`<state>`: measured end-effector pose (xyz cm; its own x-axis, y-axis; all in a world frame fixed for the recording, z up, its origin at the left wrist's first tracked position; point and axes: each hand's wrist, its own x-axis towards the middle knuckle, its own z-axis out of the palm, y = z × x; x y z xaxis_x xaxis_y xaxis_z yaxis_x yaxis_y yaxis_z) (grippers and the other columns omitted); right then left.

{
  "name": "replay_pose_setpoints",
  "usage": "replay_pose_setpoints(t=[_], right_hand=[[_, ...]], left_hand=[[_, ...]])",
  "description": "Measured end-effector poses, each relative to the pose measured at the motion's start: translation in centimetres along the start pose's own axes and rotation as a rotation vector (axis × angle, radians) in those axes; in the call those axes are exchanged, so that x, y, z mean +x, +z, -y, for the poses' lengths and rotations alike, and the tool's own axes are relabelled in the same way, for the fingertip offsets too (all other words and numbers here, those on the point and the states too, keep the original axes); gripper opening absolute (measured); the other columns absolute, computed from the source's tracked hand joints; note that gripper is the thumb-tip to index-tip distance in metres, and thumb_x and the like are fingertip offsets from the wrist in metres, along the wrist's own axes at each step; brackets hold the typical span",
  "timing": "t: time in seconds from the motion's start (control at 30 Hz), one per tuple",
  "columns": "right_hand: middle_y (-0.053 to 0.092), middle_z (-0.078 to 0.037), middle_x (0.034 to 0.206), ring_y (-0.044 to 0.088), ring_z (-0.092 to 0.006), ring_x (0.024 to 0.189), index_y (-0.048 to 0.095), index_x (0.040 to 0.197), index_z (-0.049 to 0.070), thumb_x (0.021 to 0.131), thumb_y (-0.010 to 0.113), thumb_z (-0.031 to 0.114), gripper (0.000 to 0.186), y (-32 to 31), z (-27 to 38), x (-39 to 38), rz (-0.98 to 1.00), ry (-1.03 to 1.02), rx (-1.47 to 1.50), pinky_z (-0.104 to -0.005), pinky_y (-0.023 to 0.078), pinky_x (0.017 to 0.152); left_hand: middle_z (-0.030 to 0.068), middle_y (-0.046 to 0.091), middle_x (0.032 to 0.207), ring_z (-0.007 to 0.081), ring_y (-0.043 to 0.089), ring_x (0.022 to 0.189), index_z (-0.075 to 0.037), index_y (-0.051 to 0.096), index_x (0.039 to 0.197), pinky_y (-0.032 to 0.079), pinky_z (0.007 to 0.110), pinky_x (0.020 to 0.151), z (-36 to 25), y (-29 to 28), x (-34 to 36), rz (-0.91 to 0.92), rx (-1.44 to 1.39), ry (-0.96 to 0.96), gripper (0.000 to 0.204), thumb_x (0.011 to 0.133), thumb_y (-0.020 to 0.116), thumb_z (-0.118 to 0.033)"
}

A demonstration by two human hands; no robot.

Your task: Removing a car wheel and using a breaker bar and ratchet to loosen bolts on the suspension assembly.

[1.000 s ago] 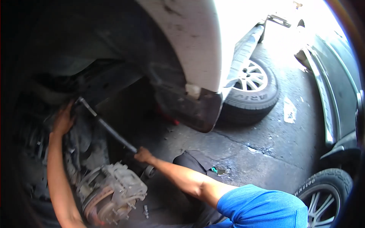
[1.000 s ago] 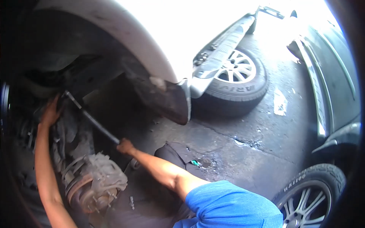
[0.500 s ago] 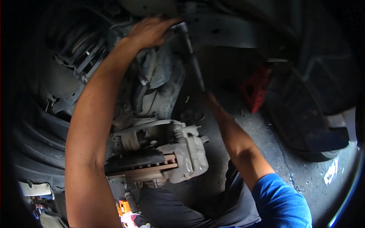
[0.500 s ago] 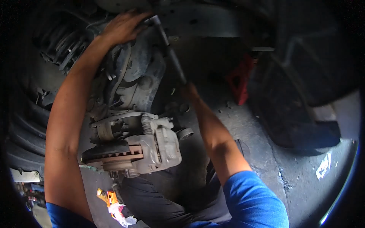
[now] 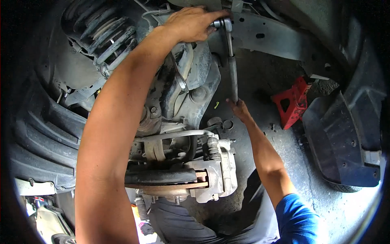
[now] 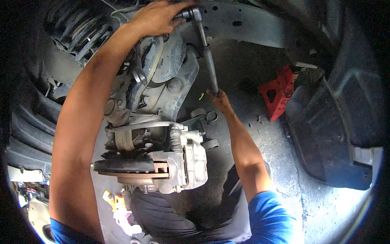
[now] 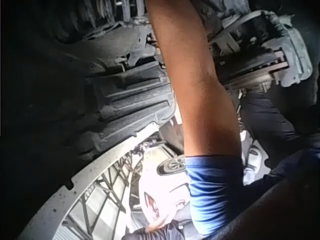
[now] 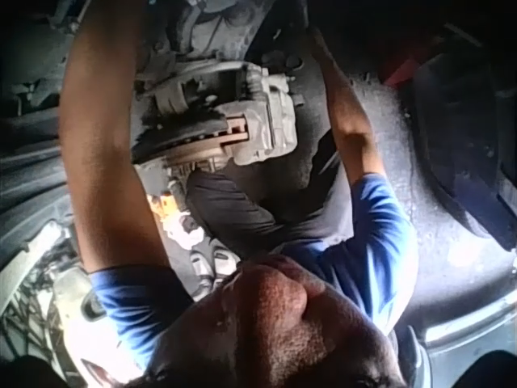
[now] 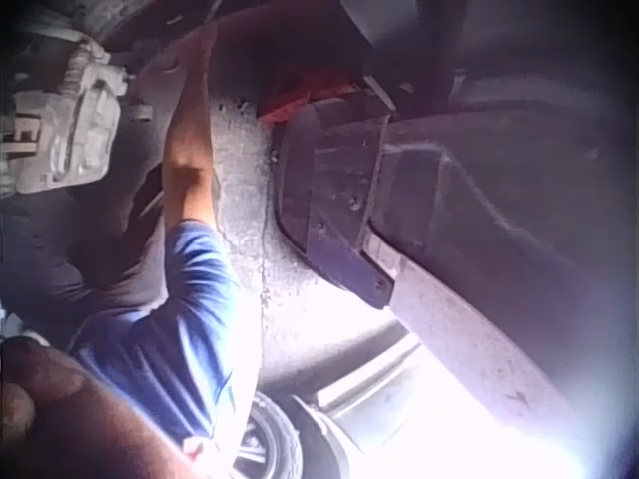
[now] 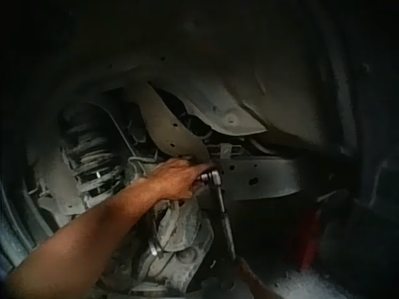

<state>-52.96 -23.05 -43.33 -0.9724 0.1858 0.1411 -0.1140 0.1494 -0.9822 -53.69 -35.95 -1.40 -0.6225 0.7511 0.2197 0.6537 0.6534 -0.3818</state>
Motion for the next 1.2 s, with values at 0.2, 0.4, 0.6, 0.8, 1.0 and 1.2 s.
replay_pose_setpoints(t=[0.2, 0.4, 0.6, 0.8, 1.0, 1.2], right_hand=[[0.055, -0.004, 0.071, 0.047, -0.012, 0.065, 0.06, 0.094, 0.004, 0.084, 0.064, 0.052, 0.049, 1.0, 0.0, 0.5, -0.036, 0.088, -0.073, -0.0308, 0.04, 0.059], [0.048, -0.002, 0.055, 0.045, -0.0119, 0.055, 0.059, 0.066, 0.005, 0.081, 0.071, 0.044, 0.043, 0.8, 0.6, 1.4, 0.128, 0.199, -0.178, -0.0345, 0.039, 0.054], [0.052, -0.002, 0.057, 0.048, -0.0123, 0.057, 0.062, 0.07, 0.001, 0.075, 0.074, 0.028, 0.03, 1.8, -1.3, 2.0, 0.04, 0.24, 0.105, -0.0343, 0.039, 0.054], [0.055, -0.002, 0.061, 0.048, -0.0123, 0.056, 0.066, 0.079, -0.002, 0.074, 0.074, 0.026, 0.03, 2.0, -1.9, 1.5, -0.017, -0.033, 0.107, -0.0343, 0.038, 0.051], [0.053, 0.0, 0.059, 0.047, -0.0106, 0.054, 0.066, 0.079, 0.002, 0.074, 0.076, 0.029, 0.029, 1.1, -6.7, 3.7, -0.067, 0.053, -0.023, -0.0333, 0.037, 0.05], [0.063, -0.003, 0.073, 0.054, -0.012, 0.059, 0.07, 0.093, 0.004, 0.086, 0.064, 0.016, 0.015, 2.4, -9.9, 4.7, 0.043, -0.094, -0.096, -0.0297, 0.043, 0.053]], left_hand=[[0.0143, 0.063, 0.108, 0.0312, 0.059, 0.108, -0.034, 0.043, 0.137, 0.045, 0.046, 0.096, 0.9, 1.1, -0.1, -0.122, 0.075, 0.05, 0.053, 0.088, 0.06, -0.023], [0.0232, 0.054, 0.124, 0.038, 0.051, 0.117, -0.012, 0.039, 0.14, 0.04, 0.046, 0.1, 1.6, -0.6, -0.4, -0.049, 0.064, 0.152, 0.064, 0.078, 0.058, -0.013], [0.0216, 0.052, 0.128, 0.0361, 0.049, 0.121, -0.008, 0.047, 0.133, 0.038, 0.043, 0.105, -0.8, -2.8, -1.8, -0.096, -0.295, 0.03, 0.058, 0.082, 0.06, -0.033], [0.0342, 0.034, 0.138, 0.0464, 0.042, 0.125, -0.002, 0.048, 0.131, 0.038, 0.049, 0.103, -8.2, -3.4, -15.4, -0.146, -0.173, -0.39, 0.07, 0.087, 0.055, -0.056], [0.0389, 0.046, 0.122, 0.0519, 0.057, 0.101, 0.006, 0.05, 0.104, 0.052, 0.05, 0.084, -7.9, -0.9, -14.5, -0.394, -0.356, -0.248, 0.036, 0.086, 0.063, -0.023], [0.0286, 0.052, 0.122, 0.0368, 0.064, 0.064, 0.002, 0.05, 0.1, 0.054, 0.044, 0.068, -7.0, -0.6, -16.2, -0.381, -0.376, -0.272, 0.043, 0.082, 0.07, -0.031]])
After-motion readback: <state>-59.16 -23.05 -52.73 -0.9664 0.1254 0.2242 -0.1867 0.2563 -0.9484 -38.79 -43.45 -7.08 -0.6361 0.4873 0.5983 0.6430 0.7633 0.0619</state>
